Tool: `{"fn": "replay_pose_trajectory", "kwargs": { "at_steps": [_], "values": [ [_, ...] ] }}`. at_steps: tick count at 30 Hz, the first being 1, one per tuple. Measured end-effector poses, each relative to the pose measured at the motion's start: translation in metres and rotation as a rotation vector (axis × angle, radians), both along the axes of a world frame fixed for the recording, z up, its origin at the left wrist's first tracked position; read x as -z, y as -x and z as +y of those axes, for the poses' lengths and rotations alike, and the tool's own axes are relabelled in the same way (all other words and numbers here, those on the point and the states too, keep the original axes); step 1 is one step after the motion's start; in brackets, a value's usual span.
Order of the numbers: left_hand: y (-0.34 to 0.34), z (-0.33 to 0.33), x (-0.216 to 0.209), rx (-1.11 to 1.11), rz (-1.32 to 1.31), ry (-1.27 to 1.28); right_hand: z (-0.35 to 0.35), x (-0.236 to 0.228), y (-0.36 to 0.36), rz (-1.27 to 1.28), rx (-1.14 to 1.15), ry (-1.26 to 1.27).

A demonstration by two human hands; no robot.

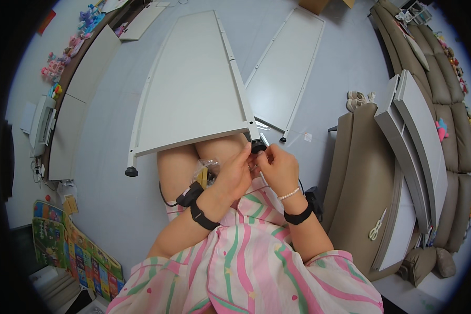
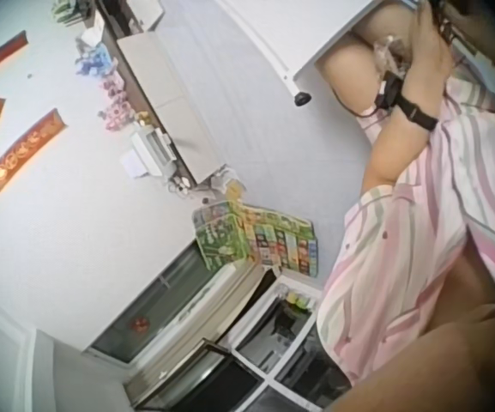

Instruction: Assembling a white piece of furniture by attaching feet and drawer rails.

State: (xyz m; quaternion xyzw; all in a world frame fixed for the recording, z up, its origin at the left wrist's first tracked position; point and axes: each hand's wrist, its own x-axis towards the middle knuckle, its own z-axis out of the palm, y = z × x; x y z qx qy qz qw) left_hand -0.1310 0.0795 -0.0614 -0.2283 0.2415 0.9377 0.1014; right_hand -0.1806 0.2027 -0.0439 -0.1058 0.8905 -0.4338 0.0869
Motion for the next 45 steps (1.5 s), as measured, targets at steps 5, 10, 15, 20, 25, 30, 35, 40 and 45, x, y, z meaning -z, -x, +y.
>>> {"fn": "replay_pose_trajectory", "kwargs": {
  "at_steps": [5, 10, 15, 20, 25, 30, 35, 40, 45],
  "values": [
    [0.000, -0.004, -0.004, 0.042, 0.003, 0.019, -0.006, -0.024, -0.002, 0.343, -0.167, -0.259],
    [0.001, 0.001, 0.006, 0.019, 0.011, -0.082, -0.004, -0.002, -0.002, 0.071, -0.071, -0.095],
    [-0.001, 0.002, 0.014, 0.019, 0.034, -0.079, -0.008, -0.007, 0.001, 0.080, -0.099, -0.173],
    [0.002, 0.003, 0.018, 0.011, 0.098, -0.040, -0.013, -0.035, -0.001, 0.424, -0.065, -0.279],
    [-0.001, 0.005, 0.021, 0.007, 0.076, -0.013, -0.016, -0.034, -0.005, 0.448, -0.109, -0.351],
    [-0.003, 0.009, 0.019, 0.007, 0.067, -0.106, -0.002, 0.003, 0.001, 0.040, -0.174, -0.185],
    [-0.002, -0.002, 0.016, 0.074, 0.124, -0.056, -0.002, 0.006, 0.001, -0.481, -0.066, 0.247],
    [0.002, -0.005, 0.023, 0.095, 0.108, -0.036, -0.005, -0.011, 0.002, -0.180, -0.049, 0.069],
    [0.006, -0.002, 0.015, 0.063, 0.064, 0.000, -0.002, -0.028, 0.004, 0.201, -0.032, -0.263]
  ]
}}
